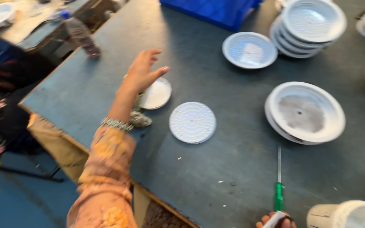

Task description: The person applies a white paste to the interior of white plastic housings and to circular LED modules using a small spatula. They repeatedly scoop paste from a container, spread it evenly on the surfaces, and place the treated items into stacks on the table.

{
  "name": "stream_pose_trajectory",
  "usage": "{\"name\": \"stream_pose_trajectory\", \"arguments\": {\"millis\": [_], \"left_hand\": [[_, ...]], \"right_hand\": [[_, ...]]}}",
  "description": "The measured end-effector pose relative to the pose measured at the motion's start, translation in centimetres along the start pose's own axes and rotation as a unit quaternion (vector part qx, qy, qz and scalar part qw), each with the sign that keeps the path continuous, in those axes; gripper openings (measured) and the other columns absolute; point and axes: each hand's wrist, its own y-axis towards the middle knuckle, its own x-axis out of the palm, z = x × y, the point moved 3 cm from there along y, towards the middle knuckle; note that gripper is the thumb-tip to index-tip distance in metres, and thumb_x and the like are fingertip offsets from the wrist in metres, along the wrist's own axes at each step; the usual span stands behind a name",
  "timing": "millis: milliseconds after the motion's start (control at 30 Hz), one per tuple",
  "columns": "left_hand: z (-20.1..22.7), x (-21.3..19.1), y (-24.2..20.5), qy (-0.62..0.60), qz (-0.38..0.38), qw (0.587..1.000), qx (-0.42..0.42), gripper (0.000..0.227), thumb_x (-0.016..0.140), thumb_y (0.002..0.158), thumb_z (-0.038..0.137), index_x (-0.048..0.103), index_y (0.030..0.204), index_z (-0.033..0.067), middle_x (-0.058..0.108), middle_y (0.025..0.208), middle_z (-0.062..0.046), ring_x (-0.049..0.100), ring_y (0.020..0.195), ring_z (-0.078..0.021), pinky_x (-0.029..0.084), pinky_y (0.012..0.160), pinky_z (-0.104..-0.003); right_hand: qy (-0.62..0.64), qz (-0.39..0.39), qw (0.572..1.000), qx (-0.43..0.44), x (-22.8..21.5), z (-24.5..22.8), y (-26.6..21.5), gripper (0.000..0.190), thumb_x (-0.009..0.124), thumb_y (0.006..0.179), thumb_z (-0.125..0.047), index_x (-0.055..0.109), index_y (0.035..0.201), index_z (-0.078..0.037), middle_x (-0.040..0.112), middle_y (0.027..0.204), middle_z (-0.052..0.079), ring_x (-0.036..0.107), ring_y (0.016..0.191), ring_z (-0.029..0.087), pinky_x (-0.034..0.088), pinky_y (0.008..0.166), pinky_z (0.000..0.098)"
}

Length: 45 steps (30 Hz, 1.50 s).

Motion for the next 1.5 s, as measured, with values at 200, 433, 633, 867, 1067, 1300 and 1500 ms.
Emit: {"name": "stream_pose_trajectory", "arguments": {"millis": [200, 433, 633, 867, 1067, 1300, 1500], "left_hand": [[-4.2, -2.7, -16.9, 0.114, -0.037, 0.989, -0.090, 0.053, 0.085, 0.075, 0.031, 0.067, 0.123, 0.0187, 0.058, 0.114, -0.010, 0.055, 0.110, -0.0323, 0.038, 0.093, -0.048], [-11.2, -1.3, -19.2, -0.037, 0.274, 0.948, -0.158, 0.020, 0.069, 0.103, 0.021, 0.063, 0.106, 0.0022, 0.062, 0.102, -0.011, 0.060, 0.092, -0.0334, 0.049, 0.084, -0.039], [-17.8, -5.2, -9.5, -0.594, 0.336, 0.702, -0.204, 0.038, 0.066, 0.094, 0.037, 0.069, 0.118, 0.0076, 0.074, 0.104, -0.005, 0.073, 0.089, -0.0196, 0.060, 0.076, -0.037], [-14.1, -16.6, -6.4, -0.537, 0.285, 0.786, -0.113, 0.028, 0.069, 0.103, 0.031, 0.067, 0.098, 0.0043, 0.073, 0.089, -0.007, 0.075, 0.077, -0.0206, 0.062, 0.069, -0.036], [-5.3, -19.1, -15.9, -0.315, -0.026, 0.915, -0.251, 0.033, 0.064, 0.095, 0.032, 0.074, 0.085, 0.0022, 0.072, 0.076, -0.007, 0.067, 0.061, -0.0195, 0.054, 0.053, -0.034], [4.4, -13.9, -21.7, 0.117, -0.258, 0.949, -0.136, 0.021, 0.067, 0.090, 0.034, 0.079, 0.103, 0.0225, 0.067, 0.092, -0.006, 0.065, 0.088, -0.0267, 0.050, 0.074, -0.040], [9.8, -10.2, -19.2, 0.006, -0.159, 0.977, 0.139, 0.018, 0.076, 0.086, 0.023, 0.077, 0.102, 0.0146, 0.064, 0.091, -0.009, 0.062, 0.091, -0.0290, 0.050, 0.080, -0.042]], "right_hand": [[0.061, -0.100, 0.981, 0.156, 0.6, -0.4, 2.9, 0.042, 0.060, 0.106, -0.044, 0.063, 0.134, -0.013, 0.061, 0.130, 0.017, 0.052, 0.109, 0.035, 0.038, 0.086, 0.0508], [-0.040, 0.168, 0.984, -0.038, 3.5, -2.0, 1.2, 0.028, 0.067, 0.109, -0.028, 0.070, 0.128, -0.006, 0.071, 0.123, 0.016, 0.059, 0.097, 0.029, 0.043, 0.075, 0.0413], [-0.163, 0.281, 0.940, -0.106, 6.0, -1.5, 2.4, 0.025, 0.073, 0.105, -0.032, 0.073, 0.115, -0.009, 0.074, 0.112, 0.011, 0.062, 0.094, 0.024, 0.044, 0.071, 0.0392], [-0.190, 0.313, 0.925, -0.101, 5.0, -2.2, 2.3, 0.026, 0.073, 0.105, -0.035, 0.073, 0.113, -0.010, 0.074, 0.108, 0.010, 0.064, 0.095, 0.025, 0.044, 0.069, 0.0402], [-0.253, 0.341, 0.899, -0.108, 2.7, -3.3, 0.0, 0.028, 0.068, 0.108, -0.035, 0.071, 0.114, -0.008, 0.072, 0.111, 0.009, 0.063, 0.098, 0.024, 0.044, 0.075, 0.0402], [-0.128, 0.187, 0.974, -0.029, 6.9, -2.4, 1.0, 0.026, 0.063, 0.110, -0.019, 0.070, 0.119, 0.004, 0.072, 0.116, 0.020, 0.062, 0.108, 0.031, 0.042, 0.091, 0.0486], [-0.174, 0.249, 0.952, -0.036, 11.8, -0.2, 1.6, 0.026, 0.063, 0.111, -0.022, 0.071, 0.115, 0.003, 0.071, 0.114, 0.016, 0.061, 0.108, 0.030, 0.040, 0.100, 0.0499]]}}
